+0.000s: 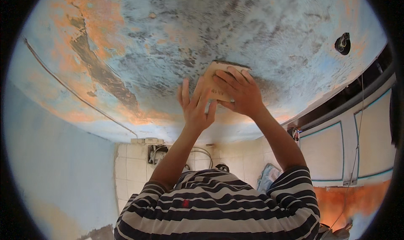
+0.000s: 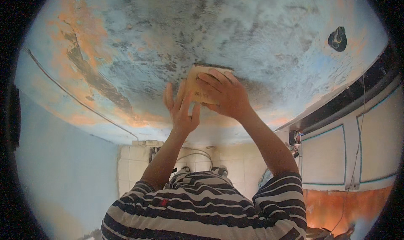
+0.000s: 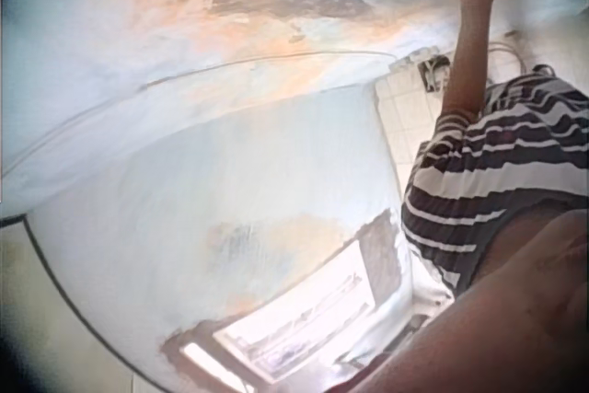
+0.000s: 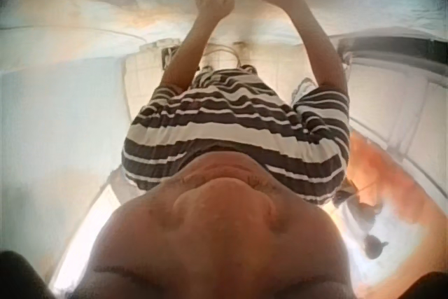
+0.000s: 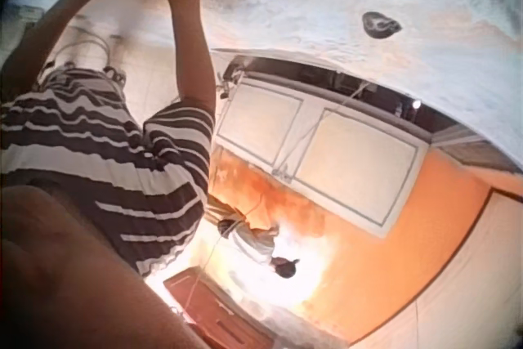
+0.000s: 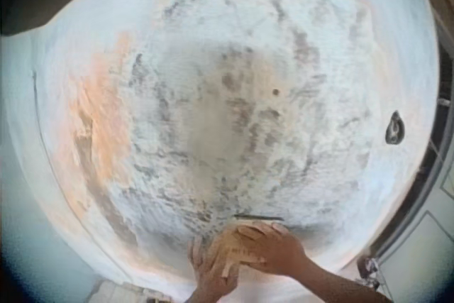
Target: The person sands the ceiling surface using sandpaper by hand.
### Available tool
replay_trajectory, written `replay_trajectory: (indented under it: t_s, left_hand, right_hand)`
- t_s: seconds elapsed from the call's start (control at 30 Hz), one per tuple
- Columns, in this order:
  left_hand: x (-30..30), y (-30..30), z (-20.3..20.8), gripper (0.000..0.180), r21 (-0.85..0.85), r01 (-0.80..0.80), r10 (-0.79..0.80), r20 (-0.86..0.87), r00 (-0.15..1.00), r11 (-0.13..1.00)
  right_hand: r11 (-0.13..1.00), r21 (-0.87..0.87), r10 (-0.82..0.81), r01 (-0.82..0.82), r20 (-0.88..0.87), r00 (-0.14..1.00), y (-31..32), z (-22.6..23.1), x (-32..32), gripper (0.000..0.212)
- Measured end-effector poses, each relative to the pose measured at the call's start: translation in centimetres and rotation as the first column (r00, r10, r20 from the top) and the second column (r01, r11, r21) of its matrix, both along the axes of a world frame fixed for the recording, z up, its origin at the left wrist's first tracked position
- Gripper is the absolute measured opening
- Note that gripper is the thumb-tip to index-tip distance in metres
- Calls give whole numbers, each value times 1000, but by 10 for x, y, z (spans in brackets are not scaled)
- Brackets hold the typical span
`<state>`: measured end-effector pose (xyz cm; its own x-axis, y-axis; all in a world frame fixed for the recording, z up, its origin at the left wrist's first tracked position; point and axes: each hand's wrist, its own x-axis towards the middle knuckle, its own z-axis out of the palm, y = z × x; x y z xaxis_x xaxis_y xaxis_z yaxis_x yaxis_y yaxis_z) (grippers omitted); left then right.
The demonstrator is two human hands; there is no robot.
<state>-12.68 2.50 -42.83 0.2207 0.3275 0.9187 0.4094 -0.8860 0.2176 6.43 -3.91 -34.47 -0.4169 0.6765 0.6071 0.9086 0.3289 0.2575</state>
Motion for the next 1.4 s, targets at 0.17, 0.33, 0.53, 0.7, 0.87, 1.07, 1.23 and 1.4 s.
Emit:
replay_trajectory:
  t_s: [0.17,0.33,0.53,0.7,0.87,1.07,1.23,1.4]
  left_hand:
    - [41,-3,-16,46,-60,-267,263,-65,963,962]
    - [74,-9,-33,48,181,-455,472,-61,879,872]
    - [103,-14,-19,60,172,-334,371,-279,886,927]
    - [131,-12,41,72,85,-349,357,-117,927,933]
    - [138,-13,95,74,79,-525,526,0,850,848]
    - [115,-56,-31,82,-213,-603,560,-232,795,769]
    - [101,4,26,92,-59,-497,499,30,866,866]
    - [45,52,244,77,281,-598,551,232,801,751]
  right_hand:
    - [989,-108,97,-106,-87,992,-24,10,36,69]
    - [995,12,95,-94,-144,985,-39,7,67,68]
    - [977,129,194,-167,-232,953,-49,8,97,52]
    - [868,489,244,83,-568,786,-55,9,128,37]
    - [772,608,157,186,-466,871,-20,-30,156,34]
    - [720,658,105,220,-416,903,-3,-50,164,32]
    - [703,678,105,215,-398,911,-4,-47,167,33]
    - [725,654,103,216,-413,905,-7,-47,161,34]
